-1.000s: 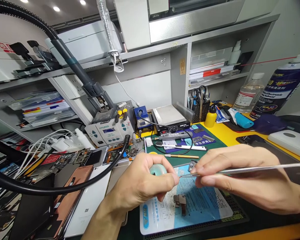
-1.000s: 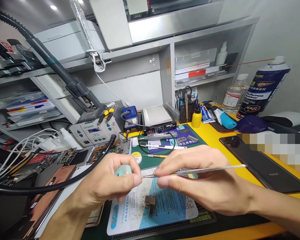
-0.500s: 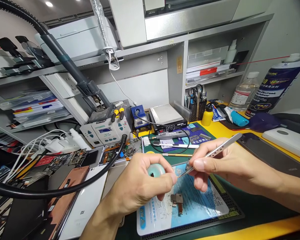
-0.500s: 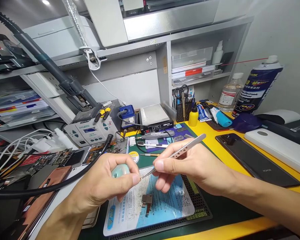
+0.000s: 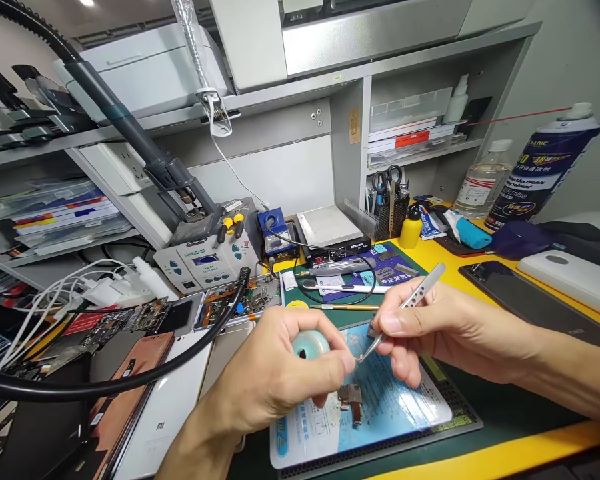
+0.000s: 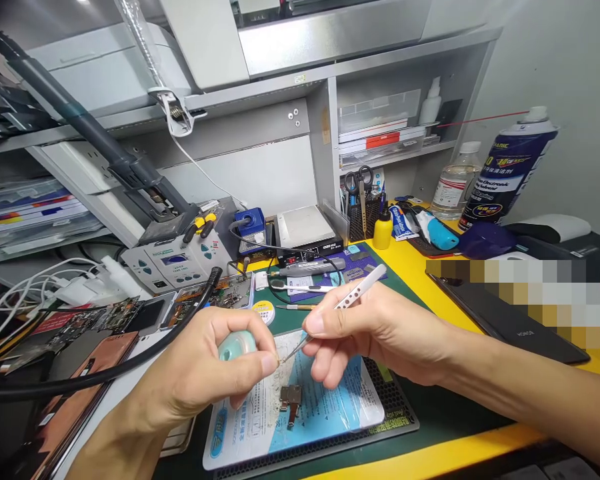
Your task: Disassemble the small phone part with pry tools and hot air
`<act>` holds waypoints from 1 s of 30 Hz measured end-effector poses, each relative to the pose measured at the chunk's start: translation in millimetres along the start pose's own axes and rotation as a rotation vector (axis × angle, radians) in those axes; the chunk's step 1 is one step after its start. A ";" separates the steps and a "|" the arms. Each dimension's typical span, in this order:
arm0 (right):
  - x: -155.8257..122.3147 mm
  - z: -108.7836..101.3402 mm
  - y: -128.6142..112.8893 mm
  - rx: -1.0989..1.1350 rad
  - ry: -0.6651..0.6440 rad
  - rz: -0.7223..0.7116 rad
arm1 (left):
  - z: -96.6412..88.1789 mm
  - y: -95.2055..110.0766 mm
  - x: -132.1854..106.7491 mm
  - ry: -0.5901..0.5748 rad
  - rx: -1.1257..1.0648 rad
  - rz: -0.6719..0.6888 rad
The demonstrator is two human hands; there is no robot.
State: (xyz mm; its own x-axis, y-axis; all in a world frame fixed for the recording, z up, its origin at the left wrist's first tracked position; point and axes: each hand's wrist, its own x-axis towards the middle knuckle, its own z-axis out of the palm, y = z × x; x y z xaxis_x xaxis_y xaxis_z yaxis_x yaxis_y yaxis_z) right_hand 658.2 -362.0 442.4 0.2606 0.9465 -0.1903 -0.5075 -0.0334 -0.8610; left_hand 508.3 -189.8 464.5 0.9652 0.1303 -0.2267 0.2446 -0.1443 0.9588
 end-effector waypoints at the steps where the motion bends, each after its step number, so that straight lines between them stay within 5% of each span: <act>1: -0.3 -0.5 0.3 0.004 -0.003 0.004 | 0.1 0.1 -0.2 -0.003 0.000 -0.001; 30: -2.0 -8.2 -2.0 -0.073 -0.090 -0.019 | 0.6 -2.3 -0.8 -0.065 -0.009 0.018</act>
State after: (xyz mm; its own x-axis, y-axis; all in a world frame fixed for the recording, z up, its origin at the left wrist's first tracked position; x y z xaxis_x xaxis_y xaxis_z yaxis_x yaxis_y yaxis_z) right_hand 665.5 -366.4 440.6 0.1928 0.9722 -0.1331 -0.4414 -0.0352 -0.8966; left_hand 507.0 -190.2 462.4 0.9735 0.0635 -0.2198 0.2267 -0.1370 0.9643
